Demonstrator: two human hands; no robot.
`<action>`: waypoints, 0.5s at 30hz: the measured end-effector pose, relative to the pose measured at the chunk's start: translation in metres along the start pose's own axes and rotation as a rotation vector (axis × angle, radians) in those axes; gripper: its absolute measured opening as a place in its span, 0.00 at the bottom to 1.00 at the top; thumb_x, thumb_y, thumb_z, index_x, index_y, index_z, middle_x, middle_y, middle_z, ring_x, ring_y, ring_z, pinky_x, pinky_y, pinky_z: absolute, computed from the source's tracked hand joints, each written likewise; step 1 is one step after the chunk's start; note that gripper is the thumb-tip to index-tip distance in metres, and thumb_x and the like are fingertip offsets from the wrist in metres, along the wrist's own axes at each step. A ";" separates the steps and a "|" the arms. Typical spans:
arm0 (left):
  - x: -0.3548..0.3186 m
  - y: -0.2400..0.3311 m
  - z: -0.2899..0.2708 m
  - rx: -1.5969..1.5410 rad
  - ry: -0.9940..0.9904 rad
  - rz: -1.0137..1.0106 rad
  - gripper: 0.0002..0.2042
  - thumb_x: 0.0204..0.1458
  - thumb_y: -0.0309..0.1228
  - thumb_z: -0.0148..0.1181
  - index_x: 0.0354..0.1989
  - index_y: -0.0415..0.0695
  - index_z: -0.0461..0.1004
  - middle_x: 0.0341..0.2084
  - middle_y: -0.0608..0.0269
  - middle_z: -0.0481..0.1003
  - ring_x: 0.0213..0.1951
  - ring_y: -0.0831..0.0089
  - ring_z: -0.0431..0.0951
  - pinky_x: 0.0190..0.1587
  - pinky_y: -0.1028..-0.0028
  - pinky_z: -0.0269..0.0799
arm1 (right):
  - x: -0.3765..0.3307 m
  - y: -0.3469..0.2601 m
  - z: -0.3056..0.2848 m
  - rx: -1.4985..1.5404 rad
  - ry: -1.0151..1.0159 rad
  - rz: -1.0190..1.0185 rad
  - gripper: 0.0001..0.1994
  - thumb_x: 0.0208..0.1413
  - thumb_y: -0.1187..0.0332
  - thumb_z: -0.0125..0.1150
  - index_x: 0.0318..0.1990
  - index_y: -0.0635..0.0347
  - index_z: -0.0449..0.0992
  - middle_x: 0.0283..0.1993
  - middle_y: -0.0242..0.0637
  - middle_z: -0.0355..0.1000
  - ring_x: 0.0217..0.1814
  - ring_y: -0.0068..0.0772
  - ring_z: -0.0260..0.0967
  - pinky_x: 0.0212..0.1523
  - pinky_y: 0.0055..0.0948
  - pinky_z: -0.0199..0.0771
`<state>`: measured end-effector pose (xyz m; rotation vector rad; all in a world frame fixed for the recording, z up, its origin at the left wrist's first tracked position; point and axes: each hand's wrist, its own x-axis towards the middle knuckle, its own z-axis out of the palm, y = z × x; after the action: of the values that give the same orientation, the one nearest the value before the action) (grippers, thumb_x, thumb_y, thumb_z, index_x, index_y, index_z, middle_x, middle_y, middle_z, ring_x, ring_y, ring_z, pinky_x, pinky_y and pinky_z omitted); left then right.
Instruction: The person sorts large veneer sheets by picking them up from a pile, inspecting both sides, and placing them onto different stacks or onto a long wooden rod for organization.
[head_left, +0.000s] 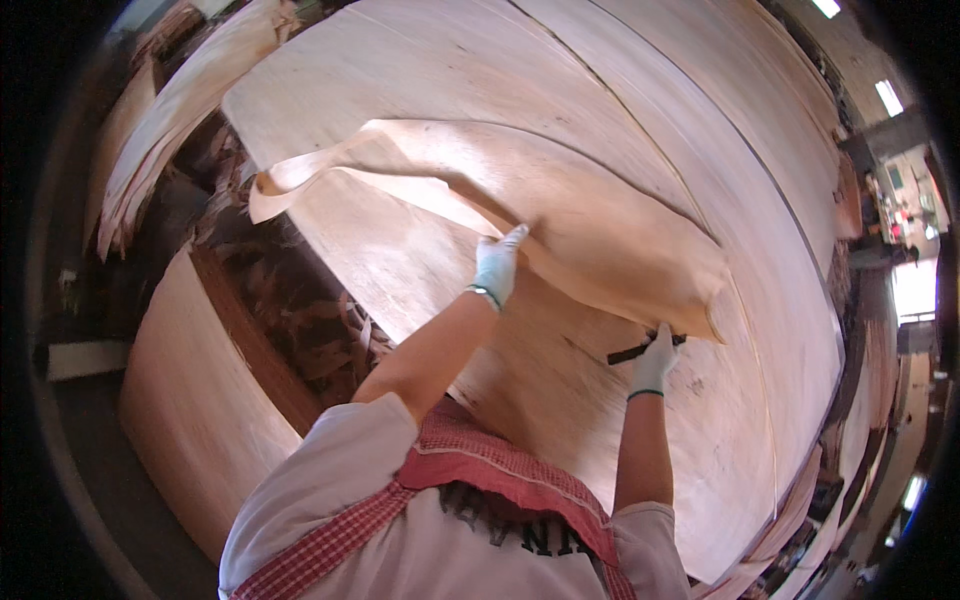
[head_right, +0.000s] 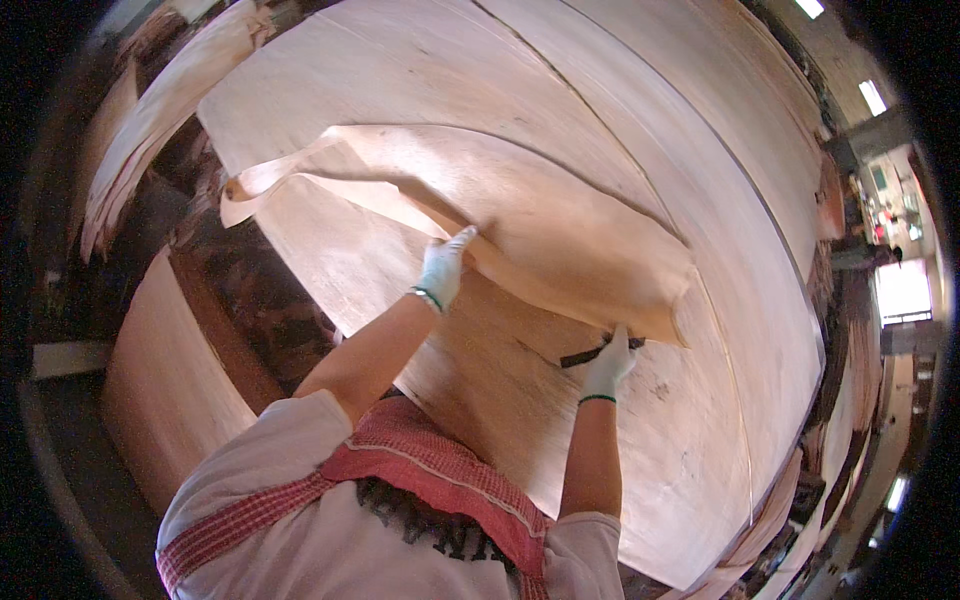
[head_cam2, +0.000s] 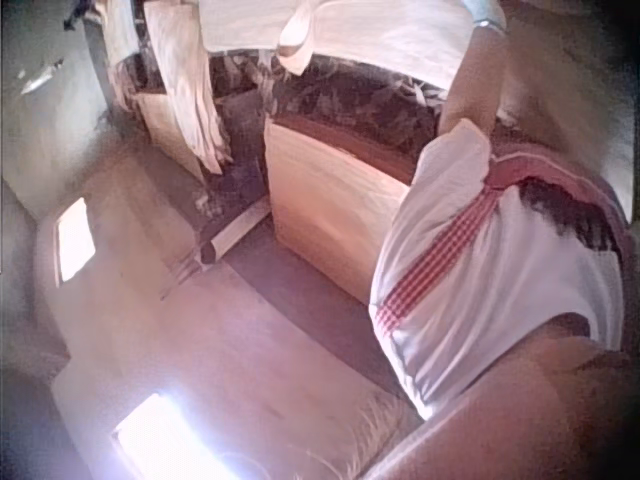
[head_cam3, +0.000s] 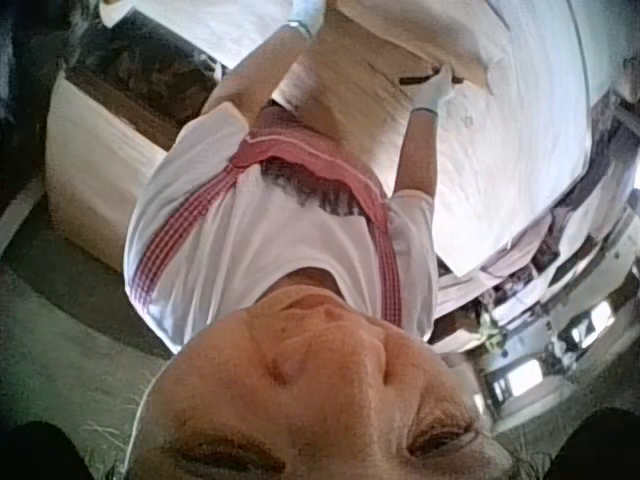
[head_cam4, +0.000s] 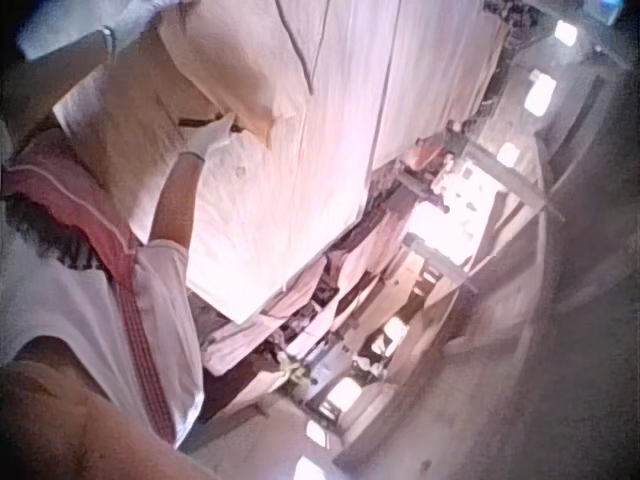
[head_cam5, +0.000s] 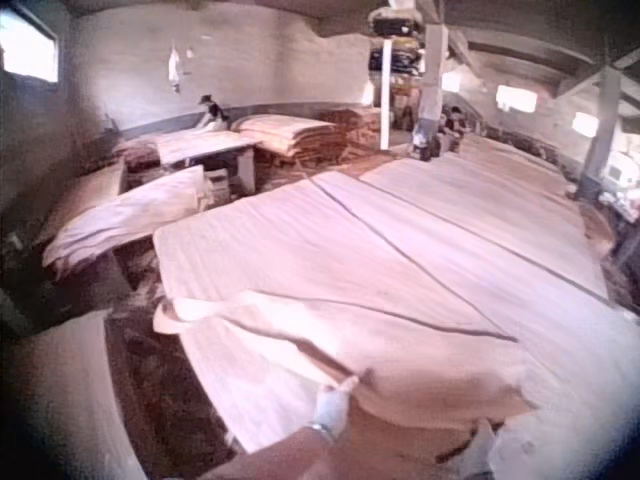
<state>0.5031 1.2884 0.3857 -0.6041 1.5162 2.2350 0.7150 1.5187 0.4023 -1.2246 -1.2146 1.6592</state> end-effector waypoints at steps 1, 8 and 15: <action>0.003 -0.008 -0.011 0.003 -0.105 0.018 0.26 0.44 0.40 0.69 0.43 0.34 0.66 0.39 0.56 0.73 0.38 0.69 0.72 0.41 0.71 0.70 | -0.007 -0.001 0.001 0.007 0.022 0.006 0.09 0.54 0.72 0.56 0.43 0.58 0.68 0.29 0.30 0.66 0.25 0.21 0.62 0.22 0.22 0.62; -0.033 0.007 -0.028 -0.042 -0.155 -0.121 0.09 0.53 0.28 0.59 0.42 0.43 0.71 0.35 0.64 0.75 0.38 0.74 0.75 0.40 0.73 0.75 | -0.030 -0.011 -0.005 0.008 0.196 0.052 0.07 0.54 0.70 0.58 0.39 0.56 0.69 0.28 0.28 0.65 0.23 0.20 0.61 0.19 0.23 0.61; -0.062 0.007 -0.009 0.183 -0.206 -0.238 0.13 0.54 0.32 0.58 0.46 0.41 0.69 0.36 0.62 0.74 0.33 0.73 0.76 0.35 0.75 0.75 | -0.017 0.014 -0.079 0.173 0.218 0.235 0.12 0.54 0.68 0.62 0.43 0.56 0.67 0.25 0.28 0.63 0.19 0.21 0.58 0.16 0.22 0.58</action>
<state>0.5527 1.2735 0.4214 -0.4563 1.4419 1.8937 0.7950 1.5198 0.3858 -1.4378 -0.8024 1.7044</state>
